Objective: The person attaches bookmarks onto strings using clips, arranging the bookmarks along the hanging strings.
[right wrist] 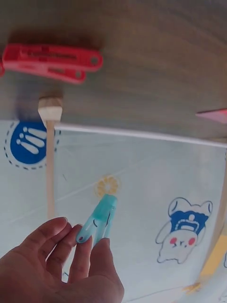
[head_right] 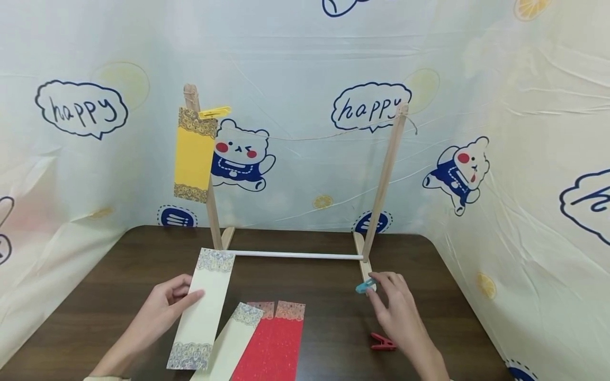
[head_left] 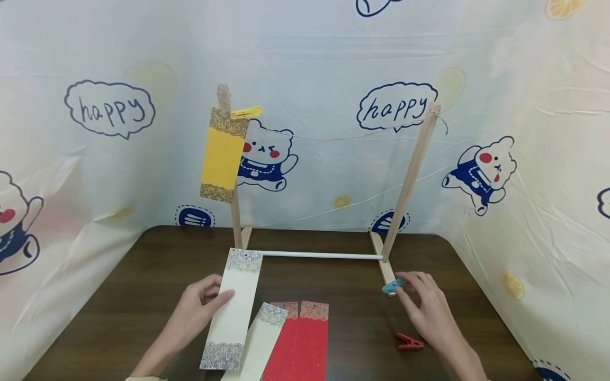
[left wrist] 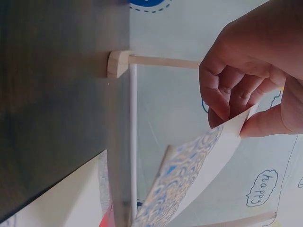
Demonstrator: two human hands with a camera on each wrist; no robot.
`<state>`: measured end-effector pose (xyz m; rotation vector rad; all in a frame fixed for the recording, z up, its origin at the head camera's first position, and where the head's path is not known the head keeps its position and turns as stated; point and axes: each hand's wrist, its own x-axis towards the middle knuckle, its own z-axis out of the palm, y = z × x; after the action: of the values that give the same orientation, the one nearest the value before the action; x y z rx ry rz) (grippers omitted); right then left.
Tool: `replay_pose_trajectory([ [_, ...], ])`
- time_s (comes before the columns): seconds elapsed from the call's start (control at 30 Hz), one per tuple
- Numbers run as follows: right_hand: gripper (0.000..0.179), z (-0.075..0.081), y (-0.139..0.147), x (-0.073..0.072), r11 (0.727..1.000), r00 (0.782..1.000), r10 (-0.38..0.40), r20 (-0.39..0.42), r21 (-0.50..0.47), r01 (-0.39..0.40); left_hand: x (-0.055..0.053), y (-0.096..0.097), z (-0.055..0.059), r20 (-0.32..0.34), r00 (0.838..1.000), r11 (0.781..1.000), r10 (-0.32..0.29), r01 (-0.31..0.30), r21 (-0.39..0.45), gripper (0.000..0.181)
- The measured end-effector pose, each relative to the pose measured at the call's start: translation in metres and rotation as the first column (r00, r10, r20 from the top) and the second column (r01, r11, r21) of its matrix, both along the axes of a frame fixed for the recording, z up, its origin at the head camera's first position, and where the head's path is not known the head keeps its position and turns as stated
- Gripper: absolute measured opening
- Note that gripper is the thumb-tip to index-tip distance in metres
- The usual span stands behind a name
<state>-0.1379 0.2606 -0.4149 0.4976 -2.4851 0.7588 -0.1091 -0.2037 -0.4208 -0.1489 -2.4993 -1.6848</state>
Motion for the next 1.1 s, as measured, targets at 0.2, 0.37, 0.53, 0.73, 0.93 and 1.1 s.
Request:
replay_pose_trajectory([
  [0.2, 0.039, 0.017, -0.007, 0.001, 1.000, 1.000, 0.018, -0.020, 0.018, -0.017, -0.004, 0.000, 0.008, -0.015, 1.000, 1.000, 0.024, -0.024, -0.010, 0.017],
  [0.37, 0.041, 0.033, -0.012, 0.001, 0.999, 0.993, 0.030, -0.117, 0.018, -0.028, -0.010, 0.002, 0.017, -0.036, 0.999, 0.999, 0.028, -0.029, -0.022, 0.020],
  [0.53, 0.039, 0.044, -0.018, 0.002, 0.998, 0.991, 0.054, -0.124, 0.024, -0.052, -0.015, 0.006, 0.022, -0.063, 0.998, 0.999, 0.027, -0.029, -0.030, 0.021],
  [0.73, 0.038, 0.057, -0.022, 0.000, 0.991, 0.983, 0.131, -0.127, 0.047, -0.126, -0.020, 0.009, 0.030, -0.081, 0.996, 0.999, 0.023, -0.027, -0.046, 0.023],
  [0.93, 0.036, 0.071, -0.027, -0.006, 0.981, 0.970, 0.191, -0.151, 0.062, -0.183, -0.026, 0.010, 0.039, -0.107, 0.994, 0.998, 0.023, -0.028, -0.052, 0.024],
  [1.1, 0.033, 0.081, -0.032, -0.010, 0.975, 0.956, 0.220, -0.192, 0.071, -0.210, -0.032, 0.011, 0.046, -0.138, 0.990, 0.996, 0.033, -0.044, -0.080, 0.025],
])
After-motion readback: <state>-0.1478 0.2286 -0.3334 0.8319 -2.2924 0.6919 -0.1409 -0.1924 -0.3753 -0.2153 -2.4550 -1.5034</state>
